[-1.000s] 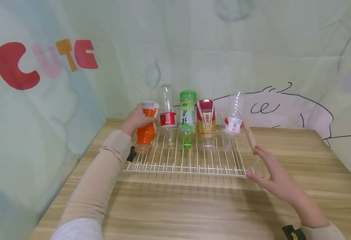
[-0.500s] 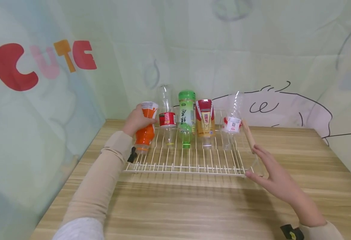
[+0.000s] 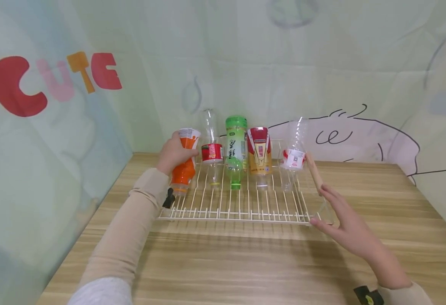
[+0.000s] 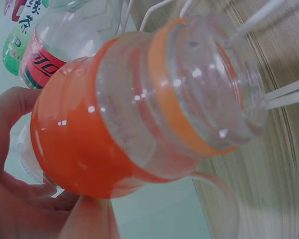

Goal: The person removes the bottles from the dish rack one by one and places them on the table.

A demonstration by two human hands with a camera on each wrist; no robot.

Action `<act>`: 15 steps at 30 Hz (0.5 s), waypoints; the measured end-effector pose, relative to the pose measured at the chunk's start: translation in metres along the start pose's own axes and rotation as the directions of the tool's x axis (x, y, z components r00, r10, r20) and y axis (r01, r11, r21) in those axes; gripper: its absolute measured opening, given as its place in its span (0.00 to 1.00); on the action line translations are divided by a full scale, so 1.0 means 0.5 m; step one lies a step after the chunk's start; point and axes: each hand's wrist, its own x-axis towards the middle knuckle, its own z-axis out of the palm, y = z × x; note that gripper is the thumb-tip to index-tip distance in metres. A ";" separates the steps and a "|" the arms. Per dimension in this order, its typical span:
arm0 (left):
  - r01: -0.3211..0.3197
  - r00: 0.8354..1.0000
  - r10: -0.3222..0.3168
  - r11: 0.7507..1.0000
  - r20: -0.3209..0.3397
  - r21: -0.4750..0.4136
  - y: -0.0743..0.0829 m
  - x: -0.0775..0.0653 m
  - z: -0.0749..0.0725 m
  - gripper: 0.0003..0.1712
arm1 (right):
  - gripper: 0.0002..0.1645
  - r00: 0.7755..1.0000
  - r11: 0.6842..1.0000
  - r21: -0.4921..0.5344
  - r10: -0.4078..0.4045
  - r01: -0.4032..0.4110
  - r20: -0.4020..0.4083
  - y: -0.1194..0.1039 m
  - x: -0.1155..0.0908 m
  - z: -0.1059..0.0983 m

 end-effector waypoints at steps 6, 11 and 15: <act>-0.002 1.000 0.002 0.999 -0.004 -0.034 0.003 -0.003 -0.002 0.50 | 0.48 1.000 1.000 0.008 0.008 -0.008 0.003 -0.001 -0.002 0.000; 0.000 0.999 -0.003 0.997 -0.035 -0.080 0.007 -0.004 -0.006 0.51 | 0.47 1.000 1.000 0.011 0.009 -0.009 0.005 -0.003 -0.003 -0.001; -0.005 0.997 -0.003 0.994 -0.072 -0.109 0.011 -0.004 -0.011 0.52 | 0.47 1.000 1.000 0.006 0.006 -0.006 0.001 -0.004 -0.002 -0.002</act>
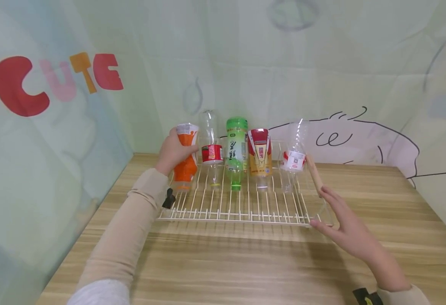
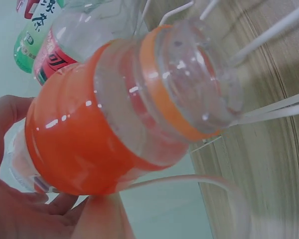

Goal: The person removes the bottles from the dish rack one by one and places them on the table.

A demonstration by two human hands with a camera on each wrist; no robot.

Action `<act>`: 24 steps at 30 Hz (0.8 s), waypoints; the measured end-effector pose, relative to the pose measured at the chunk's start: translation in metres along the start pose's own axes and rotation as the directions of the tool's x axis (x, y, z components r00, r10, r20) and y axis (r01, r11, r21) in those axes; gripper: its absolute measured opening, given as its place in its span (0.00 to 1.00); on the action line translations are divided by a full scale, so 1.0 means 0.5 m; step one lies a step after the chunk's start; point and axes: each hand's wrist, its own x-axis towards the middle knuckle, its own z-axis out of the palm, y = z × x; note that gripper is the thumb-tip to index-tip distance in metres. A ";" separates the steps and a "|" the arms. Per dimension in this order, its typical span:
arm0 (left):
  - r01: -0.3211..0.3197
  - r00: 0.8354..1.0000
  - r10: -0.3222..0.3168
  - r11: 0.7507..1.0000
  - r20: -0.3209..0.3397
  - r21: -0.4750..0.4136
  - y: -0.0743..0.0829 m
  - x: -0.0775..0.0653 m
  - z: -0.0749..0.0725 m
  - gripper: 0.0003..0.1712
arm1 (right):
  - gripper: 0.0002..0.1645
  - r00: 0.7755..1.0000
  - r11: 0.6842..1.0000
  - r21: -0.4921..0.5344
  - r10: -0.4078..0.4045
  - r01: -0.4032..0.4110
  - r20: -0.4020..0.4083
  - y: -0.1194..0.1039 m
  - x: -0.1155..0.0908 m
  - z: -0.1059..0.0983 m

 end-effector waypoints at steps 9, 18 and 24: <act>-0.037 0.998 0.033 0.996 -0.053 -0.077 0.005 0.004 -0.012 0.52 | 0.47 1.000 1.000 0.012 -0.001 0.001 0.003 -0.001 -0.002 0.001; -0.123 0.988 0.111 0.986 -0.108 -0.111 0.038 -0.005 -0.023 0.51 | 0.47 1.000 1.000 0.007 -0.003 0.003 0.003 -0.001 0.000 -0.001; -0.181 0.980 0.169 0.975 -0.104 -0.127 0.061 -0.016 -0.024 0.50 | 0.47 1.000 1.000 0.016 -0.008 0.008 0.006 -0.003 0.000 -0.003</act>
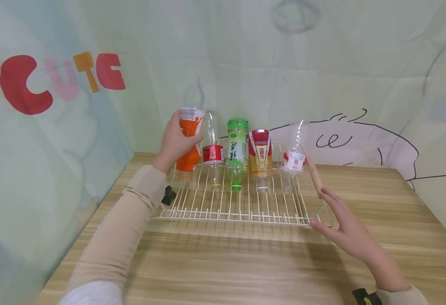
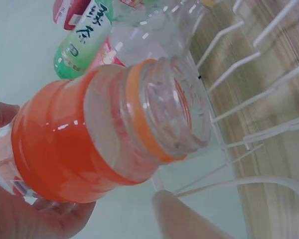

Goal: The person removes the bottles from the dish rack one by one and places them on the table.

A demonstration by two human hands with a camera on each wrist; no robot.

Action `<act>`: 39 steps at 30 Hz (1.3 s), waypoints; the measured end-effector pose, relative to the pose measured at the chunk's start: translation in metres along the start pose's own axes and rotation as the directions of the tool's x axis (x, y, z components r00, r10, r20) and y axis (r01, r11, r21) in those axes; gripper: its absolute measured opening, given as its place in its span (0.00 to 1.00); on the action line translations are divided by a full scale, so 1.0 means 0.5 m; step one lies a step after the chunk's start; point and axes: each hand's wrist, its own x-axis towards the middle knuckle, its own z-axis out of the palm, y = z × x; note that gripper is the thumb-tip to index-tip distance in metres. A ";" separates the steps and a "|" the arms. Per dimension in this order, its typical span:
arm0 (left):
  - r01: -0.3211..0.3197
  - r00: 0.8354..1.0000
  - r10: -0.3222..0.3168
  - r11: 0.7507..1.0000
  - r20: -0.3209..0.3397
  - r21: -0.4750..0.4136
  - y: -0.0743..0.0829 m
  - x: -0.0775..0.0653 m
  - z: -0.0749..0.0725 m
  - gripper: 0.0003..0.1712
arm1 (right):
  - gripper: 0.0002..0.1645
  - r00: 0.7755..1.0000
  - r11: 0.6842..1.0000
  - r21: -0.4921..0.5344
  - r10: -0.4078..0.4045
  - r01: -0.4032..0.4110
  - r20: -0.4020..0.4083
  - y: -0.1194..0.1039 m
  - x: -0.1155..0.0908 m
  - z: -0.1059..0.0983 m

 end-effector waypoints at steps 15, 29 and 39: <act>-0.041 0.992 0.043 0.999 0.123 -0.023 0.041 -0.026 0.029 0.50 | 0.47 1.000 1.000 -0.010 0.007 -0.007 0.006 -0.003 0.000 -0.001; -0.095 0.960 0.075 0.994 0.270 0.060 0.076 -0.060 0.058 0.49 | 0.47 1.000 0.999 -0.027 -0.019 0.019 0.011 -0.002 0.005 -0.008; -0.261 0.919 0.188 0.948 0.347 0.179 0.091 -0.086 0.084 0.46 | 0.50 0.999 0.997 -0.050 -0.053 0.053 0.002 -0.024 0.017 -0.019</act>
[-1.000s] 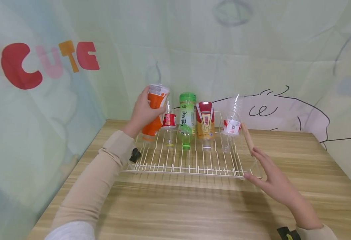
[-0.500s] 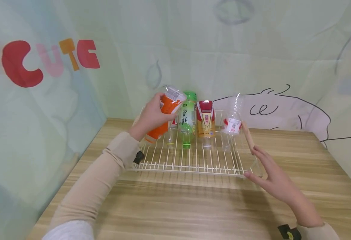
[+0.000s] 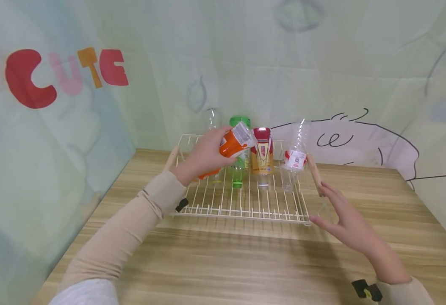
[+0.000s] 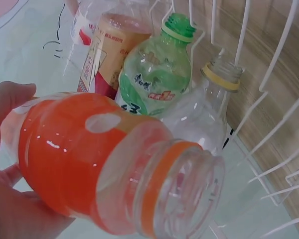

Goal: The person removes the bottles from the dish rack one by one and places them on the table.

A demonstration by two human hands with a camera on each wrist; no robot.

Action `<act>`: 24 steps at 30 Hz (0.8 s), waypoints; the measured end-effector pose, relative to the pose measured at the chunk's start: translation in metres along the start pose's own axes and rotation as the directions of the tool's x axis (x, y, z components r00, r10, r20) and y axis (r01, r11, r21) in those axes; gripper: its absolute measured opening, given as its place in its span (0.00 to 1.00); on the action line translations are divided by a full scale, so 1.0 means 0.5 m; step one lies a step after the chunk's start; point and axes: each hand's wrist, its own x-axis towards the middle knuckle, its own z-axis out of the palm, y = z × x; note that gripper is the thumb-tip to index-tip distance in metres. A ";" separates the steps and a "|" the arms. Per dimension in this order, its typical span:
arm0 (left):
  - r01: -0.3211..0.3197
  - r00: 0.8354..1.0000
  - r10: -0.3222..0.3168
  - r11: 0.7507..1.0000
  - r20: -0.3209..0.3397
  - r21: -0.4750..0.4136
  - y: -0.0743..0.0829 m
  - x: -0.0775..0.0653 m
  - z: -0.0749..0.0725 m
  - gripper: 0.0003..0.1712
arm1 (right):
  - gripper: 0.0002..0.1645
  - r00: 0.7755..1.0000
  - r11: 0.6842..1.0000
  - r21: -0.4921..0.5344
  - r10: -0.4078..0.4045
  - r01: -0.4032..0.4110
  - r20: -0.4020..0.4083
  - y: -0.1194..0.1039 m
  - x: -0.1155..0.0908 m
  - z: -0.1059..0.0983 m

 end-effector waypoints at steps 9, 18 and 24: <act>-0.076 0.996 0.073 0.996 0.040 0.055 0.026 -0.011 0.026 0.47 | 0.50 0.999 0.999 0.009 -0.038 0.038 0.002 -0.024 0.025 -0.015; -0.105 0.989 0.092 0.988 0.114 0.114 0.058 -0.018 0.058 0.45 | 0.51 0.989 0.987 -0.064 -0.146 0.147 0.016 -0.075 0.089 -0.034; -0.159 0.978 0.135 0.975 0.159 0.154 0.082 -0.021 0.075 0.43 | 0.51 0.988 0.987 -0.066 -0.145 0.149 0.057 -0.115 0.128 -0.043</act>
